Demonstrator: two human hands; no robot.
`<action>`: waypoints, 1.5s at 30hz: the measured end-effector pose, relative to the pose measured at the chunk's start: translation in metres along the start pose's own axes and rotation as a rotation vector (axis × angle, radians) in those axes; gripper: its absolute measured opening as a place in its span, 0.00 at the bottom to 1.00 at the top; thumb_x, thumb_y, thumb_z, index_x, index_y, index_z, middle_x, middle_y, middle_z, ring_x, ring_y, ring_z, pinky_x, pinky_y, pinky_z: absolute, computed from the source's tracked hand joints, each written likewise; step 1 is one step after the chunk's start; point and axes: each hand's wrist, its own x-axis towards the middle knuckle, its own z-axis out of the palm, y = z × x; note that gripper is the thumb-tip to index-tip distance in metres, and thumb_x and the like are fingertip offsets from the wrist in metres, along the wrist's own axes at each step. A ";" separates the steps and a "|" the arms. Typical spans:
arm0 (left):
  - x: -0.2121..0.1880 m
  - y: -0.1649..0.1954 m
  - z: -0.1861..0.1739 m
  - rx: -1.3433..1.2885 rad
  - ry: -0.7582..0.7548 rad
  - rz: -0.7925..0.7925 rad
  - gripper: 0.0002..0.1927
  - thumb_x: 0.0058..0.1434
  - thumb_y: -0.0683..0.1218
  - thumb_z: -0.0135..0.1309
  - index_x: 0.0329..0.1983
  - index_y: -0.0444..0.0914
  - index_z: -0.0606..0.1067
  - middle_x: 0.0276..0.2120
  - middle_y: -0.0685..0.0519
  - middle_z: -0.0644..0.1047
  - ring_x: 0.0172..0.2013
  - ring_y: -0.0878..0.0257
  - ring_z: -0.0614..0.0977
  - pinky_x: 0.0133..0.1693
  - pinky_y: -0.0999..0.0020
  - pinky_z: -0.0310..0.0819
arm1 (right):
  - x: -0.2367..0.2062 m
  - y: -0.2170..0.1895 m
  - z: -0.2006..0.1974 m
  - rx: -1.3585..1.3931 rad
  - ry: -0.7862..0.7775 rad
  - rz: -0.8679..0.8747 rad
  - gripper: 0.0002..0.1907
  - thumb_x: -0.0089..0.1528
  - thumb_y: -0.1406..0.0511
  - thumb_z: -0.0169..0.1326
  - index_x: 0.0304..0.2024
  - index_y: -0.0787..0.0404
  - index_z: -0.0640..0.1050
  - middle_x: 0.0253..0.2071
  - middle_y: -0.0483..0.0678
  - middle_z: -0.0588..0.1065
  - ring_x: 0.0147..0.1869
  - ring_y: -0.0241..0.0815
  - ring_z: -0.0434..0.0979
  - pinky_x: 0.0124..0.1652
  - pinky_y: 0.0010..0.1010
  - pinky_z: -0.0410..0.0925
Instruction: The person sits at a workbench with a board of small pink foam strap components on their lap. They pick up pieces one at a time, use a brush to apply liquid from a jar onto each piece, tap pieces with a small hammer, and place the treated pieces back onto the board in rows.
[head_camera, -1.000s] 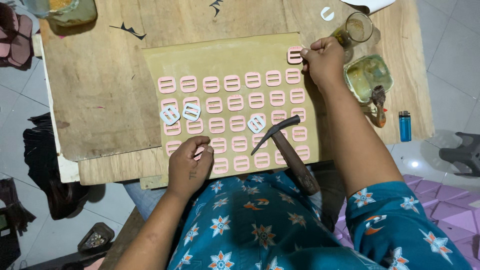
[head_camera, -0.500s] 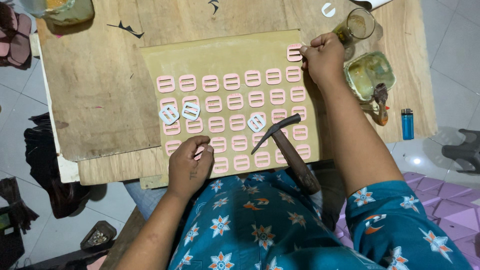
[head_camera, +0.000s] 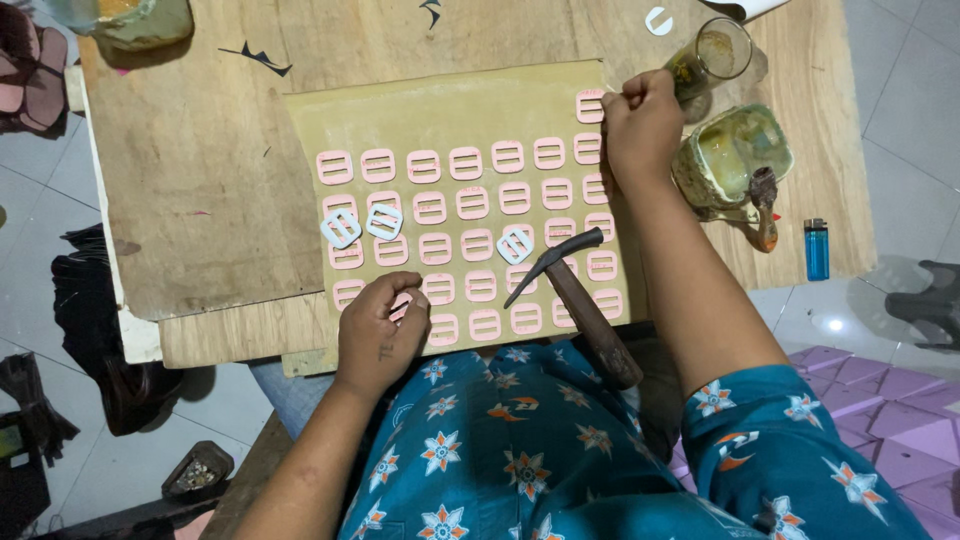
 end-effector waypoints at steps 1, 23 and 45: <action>0.000 -0.001 -0.001 -0.005 0.004 0.008 0.14 0.60 0.44 0.57 0.47 0.34 0.78 0.35 0.48 0.83 0.36 0.59 0.87 0.41 0.67 0.79 | -0.001 -0.001 0.000 0.033 0.016 0.007 0.09 0.64 0.70 0.61 0.41 0.65 0.74 0.35 0.51 0.79 0.37 0.43 0.80 0.40 0.33 0.74; -0.005 0.016 0.016 -0.729 -0.080 -0.132 0.17 0.66 0.38 0.51 0.57 0.32 0.66 0.47 0.47 0.78 0.46 0.65 0.82 0.46 0.71 0.82 | -0.157 -0.096 -0.041 0.523 -0.943 0.182 0.15 0.65 0.65 0.58 0.52 0.67 0.77 0.38 0.46 0.80 0.39 0.33 0.79 0.38 0.25 0.72; 0.043 0.102 0.038 0.278 -0.113 0.384 0.18 0.56 0.45 0.65 0.49 0.40 0.76 0.42 0.49 0.79 0.38 0.53 0.83 0.37 0.59 0.77 | -0.145 -0.049 -0.088 0.692 -0.514 0.542 0.10 0.67 0.68 0.55 0.51 0.64 0.77 0.29 0.47 0.74 0.26 0.33 0.70 0.26 0.23 0.64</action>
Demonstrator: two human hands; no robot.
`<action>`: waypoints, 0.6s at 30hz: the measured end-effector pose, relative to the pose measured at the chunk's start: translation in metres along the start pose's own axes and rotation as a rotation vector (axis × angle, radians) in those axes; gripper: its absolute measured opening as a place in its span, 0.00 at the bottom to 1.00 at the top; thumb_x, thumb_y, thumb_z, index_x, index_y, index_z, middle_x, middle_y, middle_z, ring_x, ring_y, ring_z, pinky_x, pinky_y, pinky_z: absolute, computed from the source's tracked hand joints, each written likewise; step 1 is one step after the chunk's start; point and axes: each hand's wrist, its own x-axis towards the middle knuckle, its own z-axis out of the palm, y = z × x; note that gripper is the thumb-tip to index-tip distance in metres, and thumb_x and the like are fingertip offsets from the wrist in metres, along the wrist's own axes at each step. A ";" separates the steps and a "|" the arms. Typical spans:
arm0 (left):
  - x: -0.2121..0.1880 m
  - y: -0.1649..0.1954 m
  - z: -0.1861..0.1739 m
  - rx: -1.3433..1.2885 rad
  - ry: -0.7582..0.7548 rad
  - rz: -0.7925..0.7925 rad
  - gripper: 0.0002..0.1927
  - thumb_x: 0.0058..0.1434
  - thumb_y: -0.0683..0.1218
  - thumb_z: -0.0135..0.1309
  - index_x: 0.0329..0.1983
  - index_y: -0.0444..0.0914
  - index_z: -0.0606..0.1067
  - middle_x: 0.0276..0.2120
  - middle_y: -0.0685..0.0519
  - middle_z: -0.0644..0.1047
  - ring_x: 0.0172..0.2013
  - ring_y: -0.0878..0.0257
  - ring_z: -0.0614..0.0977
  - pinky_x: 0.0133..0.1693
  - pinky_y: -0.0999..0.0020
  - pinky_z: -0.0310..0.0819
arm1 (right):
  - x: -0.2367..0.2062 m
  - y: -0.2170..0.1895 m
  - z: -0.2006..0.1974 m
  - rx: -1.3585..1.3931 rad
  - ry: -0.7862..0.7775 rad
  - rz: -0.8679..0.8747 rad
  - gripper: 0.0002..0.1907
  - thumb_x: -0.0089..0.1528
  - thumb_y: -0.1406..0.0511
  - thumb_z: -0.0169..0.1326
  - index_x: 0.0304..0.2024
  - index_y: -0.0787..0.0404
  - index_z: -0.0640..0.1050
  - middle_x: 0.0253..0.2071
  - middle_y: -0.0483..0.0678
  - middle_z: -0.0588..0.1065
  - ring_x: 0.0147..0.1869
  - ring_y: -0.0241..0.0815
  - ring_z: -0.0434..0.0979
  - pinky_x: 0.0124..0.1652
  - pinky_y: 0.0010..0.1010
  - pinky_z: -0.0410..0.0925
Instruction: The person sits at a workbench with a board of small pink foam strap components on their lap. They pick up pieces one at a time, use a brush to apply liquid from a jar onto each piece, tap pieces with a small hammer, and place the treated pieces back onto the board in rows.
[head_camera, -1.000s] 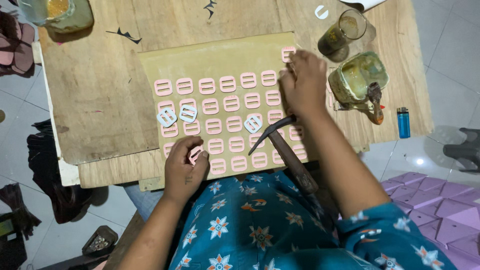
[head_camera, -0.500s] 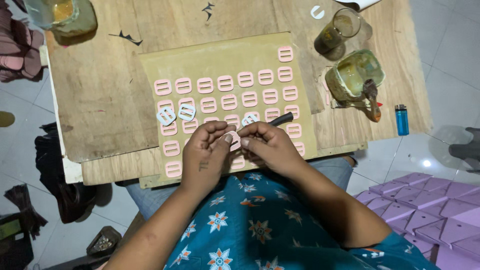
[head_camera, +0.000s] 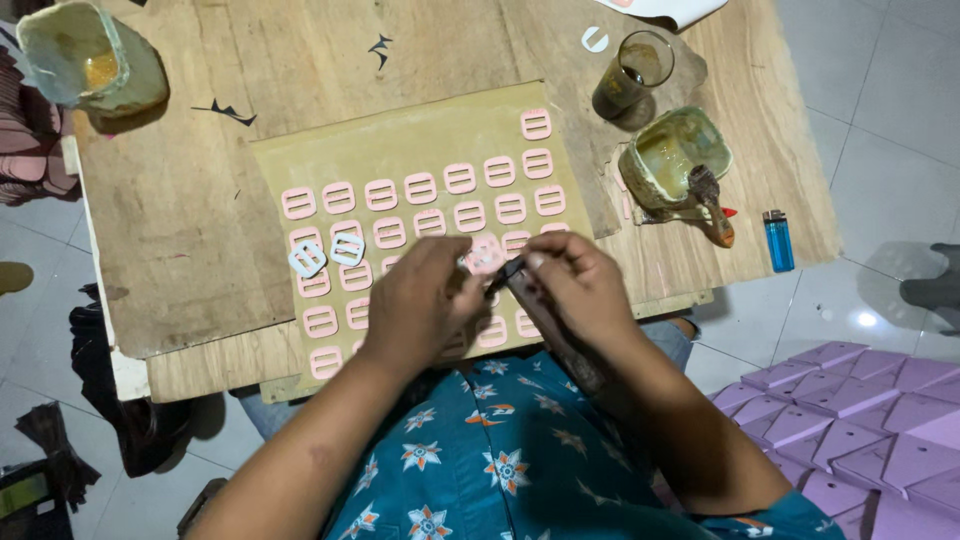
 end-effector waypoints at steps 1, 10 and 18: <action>0.010 -0.006 0.002 0.015 0.019 0.011 0.18 0.56 0.45 0.65 0.49 0.39 0.76 0.43 0.48 0.78 0.38 0.52 0.83 0.36 0.58 0.77 | 0.004 0.002 -0.007 -0.101 0.069 -0.024 0.11 0.67 0.68 0.55 0.51 0.63 0.77 0.26 0.49 0.73 0.23 0.34 0.67 0.23 0.25 0.61; 0.117 -0.052 0.038 0.048 0.078 0.012 0.17 0.56 0.46 0.65 0.48 0.40 0.80 0.44 0.50 0.78 0.42 0.52 0.82 0.43 0.58 0.75 | 0.029 0.034 -0.060 -0.566 0.445 -0.488 0.06 0.65 0.68 0.58 0.43 0.66 0.79 0.38 0.48 0.75 0.36 0.35 0.74 0.37 0.25 0.68; 0.146 -0.049 0.057 0.014 -0.016 -0.096 0.17 0.56 0.47 0.65 0.48 0.40 0.81 0.43 0.51 0.79 0.43 0.52 0.81 0.44 0.58 0.74 | 0.027 0.036 -0.059 -0.597 0.474 -0.481 0.06 0.65 0.68 0.59 0.43 0.66 0.79 0.38 0.49 0.76 0.35 0.36 0.74 0.38 0.26 0.68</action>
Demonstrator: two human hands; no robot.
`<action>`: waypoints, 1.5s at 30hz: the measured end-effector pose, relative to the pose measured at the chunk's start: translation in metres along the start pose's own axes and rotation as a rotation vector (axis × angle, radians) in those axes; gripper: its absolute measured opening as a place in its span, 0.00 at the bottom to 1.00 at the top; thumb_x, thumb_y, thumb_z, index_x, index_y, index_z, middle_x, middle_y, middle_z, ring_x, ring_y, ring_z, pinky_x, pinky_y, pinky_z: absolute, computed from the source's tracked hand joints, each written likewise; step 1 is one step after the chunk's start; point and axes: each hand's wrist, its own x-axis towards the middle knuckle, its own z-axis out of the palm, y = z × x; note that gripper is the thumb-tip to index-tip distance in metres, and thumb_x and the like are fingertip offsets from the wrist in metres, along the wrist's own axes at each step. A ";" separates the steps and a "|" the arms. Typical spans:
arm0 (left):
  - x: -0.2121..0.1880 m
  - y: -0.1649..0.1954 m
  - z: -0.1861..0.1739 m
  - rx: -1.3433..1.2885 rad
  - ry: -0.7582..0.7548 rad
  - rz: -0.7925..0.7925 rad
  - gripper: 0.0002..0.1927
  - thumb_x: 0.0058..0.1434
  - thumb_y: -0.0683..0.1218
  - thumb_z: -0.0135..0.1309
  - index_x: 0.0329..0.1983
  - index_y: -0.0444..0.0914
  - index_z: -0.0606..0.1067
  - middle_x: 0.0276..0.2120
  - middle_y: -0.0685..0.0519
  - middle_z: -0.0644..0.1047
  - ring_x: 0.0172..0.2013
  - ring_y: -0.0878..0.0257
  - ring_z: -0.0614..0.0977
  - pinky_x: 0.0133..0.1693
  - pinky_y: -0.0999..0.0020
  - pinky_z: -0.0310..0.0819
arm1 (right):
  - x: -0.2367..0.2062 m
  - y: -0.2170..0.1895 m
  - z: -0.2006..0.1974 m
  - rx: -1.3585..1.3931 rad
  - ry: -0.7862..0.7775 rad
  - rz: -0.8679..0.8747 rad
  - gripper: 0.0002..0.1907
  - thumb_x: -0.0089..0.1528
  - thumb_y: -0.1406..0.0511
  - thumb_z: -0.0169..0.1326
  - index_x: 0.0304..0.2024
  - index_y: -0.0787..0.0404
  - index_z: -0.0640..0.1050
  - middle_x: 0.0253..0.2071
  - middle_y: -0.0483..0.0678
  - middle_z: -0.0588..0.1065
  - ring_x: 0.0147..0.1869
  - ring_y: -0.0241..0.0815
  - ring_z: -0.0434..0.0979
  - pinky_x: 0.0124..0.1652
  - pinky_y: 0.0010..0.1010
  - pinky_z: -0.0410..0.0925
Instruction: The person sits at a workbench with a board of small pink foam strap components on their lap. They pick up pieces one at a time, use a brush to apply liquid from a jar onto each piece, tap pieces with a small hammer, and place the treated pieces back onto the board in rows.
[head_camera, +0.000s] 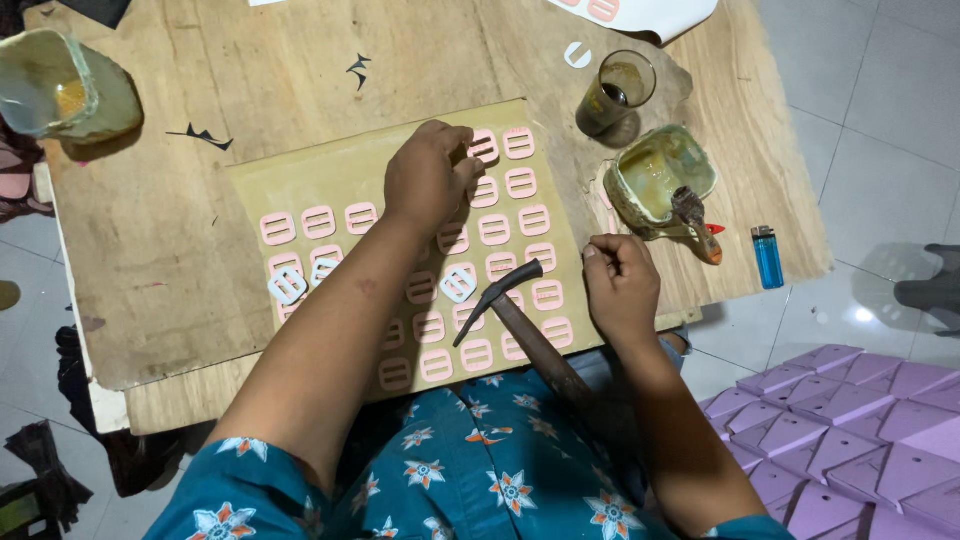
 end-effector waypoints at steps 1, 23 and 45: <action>0.001 0.000 0.001 0.018 -0.002 0.009 0.16 0.56 0.47 0.65 0.48 0.41 0.81 0.43 0.50 0.79 0.43 0.51 0.81 0.44 0.58 0.74 | 0.000 -0.001 0.000 -0.003 -0.004 0.006 0.06 0.65 0.68 0.58 0.42 0.66 0.79 0.38 0.49 0.76 0.35 0.36 0.74 0.38 0.26 0.68; 0.005 -0.009 0.009 0.082 -0.078 0.026 0.14 0.56 0.46 0.65 0.45 0.42 0.82 0.42 0.51 0.79 0.45 0.51 0.80 0.45 0.56 0.73 | -0.002 -0.001 0.002 -0.065 0.007 -0.044 0.05 0.64 0.69 0.59 0.42 0.66 0.79 0.39 0.50 0.76 0.35 0.39 0.76 0.37 0.29 0.69; 0.003 -0.017 0.013 0.077 -0.037 0.069 0.14 0.54 0.45 0.66 0.44 0.40 0.82 0.41 0.50 0.79 0.45 0.50 0.79 0.44 0.55 0.73 | 0.009 -0.020 0.012 -0.168 -0.034 -0.229 0.06 0.66 0.68 0.58 0.45 0.63 0.78 0.43 0.51 0.76 0.45 0.46 0.76 0.46 0.36 0.69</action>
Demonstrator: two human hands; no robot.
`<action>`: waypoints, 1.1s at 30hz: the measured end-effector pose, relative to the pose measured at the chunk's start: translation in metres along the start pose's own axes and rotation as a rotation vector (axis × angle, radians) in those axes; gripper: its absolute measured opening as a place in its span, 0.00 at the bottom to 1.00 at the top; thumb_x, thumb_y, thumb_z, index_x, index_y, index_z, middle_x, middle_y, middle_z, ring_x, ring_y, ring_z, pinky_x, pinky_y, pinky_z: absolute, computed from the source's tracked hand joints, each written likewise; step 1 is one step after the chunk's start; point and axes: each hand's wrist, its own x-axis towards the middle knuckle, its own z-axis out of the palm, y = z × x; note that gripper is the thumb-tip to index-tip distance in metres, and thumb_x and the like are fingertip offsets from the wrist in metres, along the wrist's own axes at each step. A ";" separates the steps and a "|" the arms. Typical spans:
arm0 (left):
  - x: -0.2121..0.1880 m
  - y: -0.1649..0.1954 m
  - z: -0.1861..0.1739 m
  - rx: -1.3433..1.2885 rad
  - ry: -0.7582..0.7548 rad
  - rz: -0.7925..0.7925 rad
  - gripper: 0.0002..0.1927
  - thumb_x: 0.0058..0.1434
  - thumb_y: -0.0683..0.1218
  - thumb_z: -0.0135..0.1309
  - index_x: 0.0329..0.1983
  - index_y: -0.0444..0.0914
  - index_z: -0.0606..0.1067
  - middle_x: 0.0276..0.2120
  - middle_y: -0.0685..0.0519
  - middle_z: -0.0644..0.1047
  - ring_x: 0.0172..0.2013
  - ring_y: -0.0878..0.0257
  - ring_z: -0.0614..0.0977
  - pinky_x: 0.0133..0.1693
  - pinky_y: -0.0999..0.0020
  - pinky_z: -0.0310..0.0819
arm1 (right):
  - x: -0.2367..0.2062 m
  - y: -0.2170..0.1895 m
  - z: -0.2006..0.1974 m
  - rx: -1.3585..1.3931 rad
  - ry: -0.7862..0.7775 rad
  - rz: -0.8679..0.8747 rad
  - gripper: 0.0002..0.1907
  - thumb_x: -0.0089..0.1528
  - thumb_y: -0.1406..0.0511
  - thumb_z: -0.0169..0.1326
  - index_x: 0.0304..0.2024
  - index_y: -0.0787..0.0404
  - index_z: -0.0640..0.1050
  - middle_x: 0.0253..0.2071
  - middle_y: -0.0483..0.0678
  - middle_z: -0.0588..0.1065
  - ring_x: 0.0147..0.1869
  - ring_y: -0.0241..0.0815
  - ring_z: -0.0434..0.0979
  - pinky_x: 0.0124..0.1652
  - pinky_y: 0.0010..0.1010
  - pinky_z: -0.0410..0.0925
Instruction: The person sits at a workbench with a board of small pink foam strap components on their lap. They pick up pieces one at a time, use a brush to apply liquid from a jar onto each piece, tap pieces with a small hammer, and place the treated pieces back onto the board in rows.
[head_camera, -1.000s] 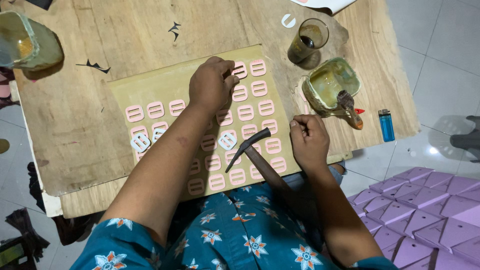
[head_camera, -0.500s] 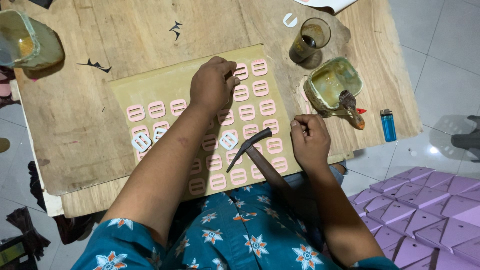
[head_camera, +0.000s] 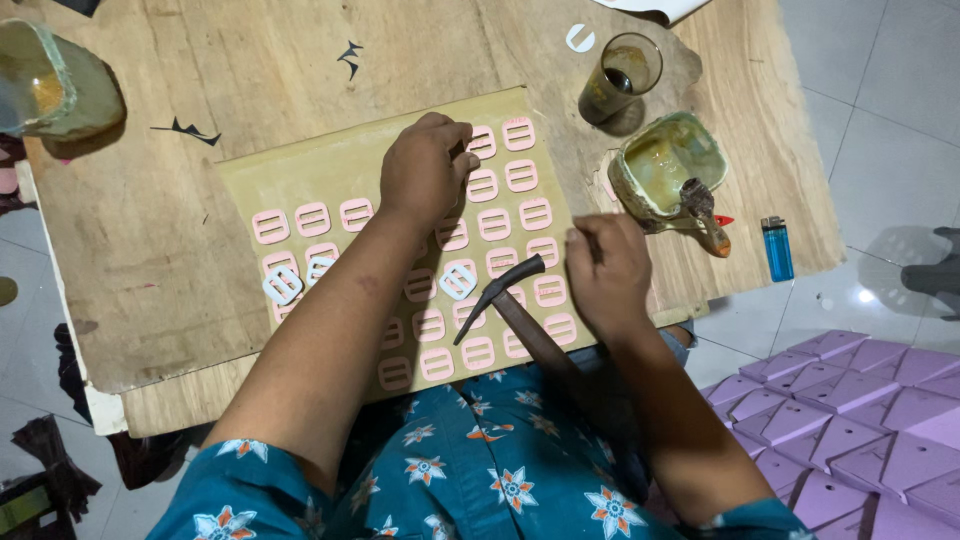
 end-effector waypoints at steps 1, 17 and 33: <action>0.000 0.000 0.000 0.002 0.004 0.004 0.14 0.54 0.45 0.66 0.44 0.40 0.82 0.41 0.50 0.79 0.45 0.50 0.79 0.44 0.55 0.73 | 0.006 -0.003 0.003 -0.023 -0.005 -0.065 0.06 0.66 0.68 0.57 0.45 0.62 0.78 0.43 0.51 0.76 0.49 0.48 0.76 0.50 0.39 0.69; 0.000 0.008 -0.005 0.015 0.018 0.016 0.10 0.57 0.43 0.63 0.43 0.41 0.82 0.41 0.51 0.79 0.45 0.50 0.80 0.45 0.56 0.74 | 0.083 -0.040 0.059 -0.274 -0.546 -0.166 0.33 0.67 0.53 0.45 0.72 0.57 0.63 0.76 0.49 0.56 0.81 0.58 0.44 0.69 0.67 0.33; -0.128 0.004 -0.039 -0.119 0.112 0.217 0.11 0.63 0.40 0.57 0.49 0.34 0.77 0.47 0.42 0.78 0.48 0.43 0.80 0.49 0.52 0.73 | 0.071 -0.022 0.056 -0.103 -0.389 -0.083 0.32 0.65 0.55 0.52 0.69 0.60 0.69 0.75 0.54 0.60 0.79 0.62 0.50 0.70 0.62 0.37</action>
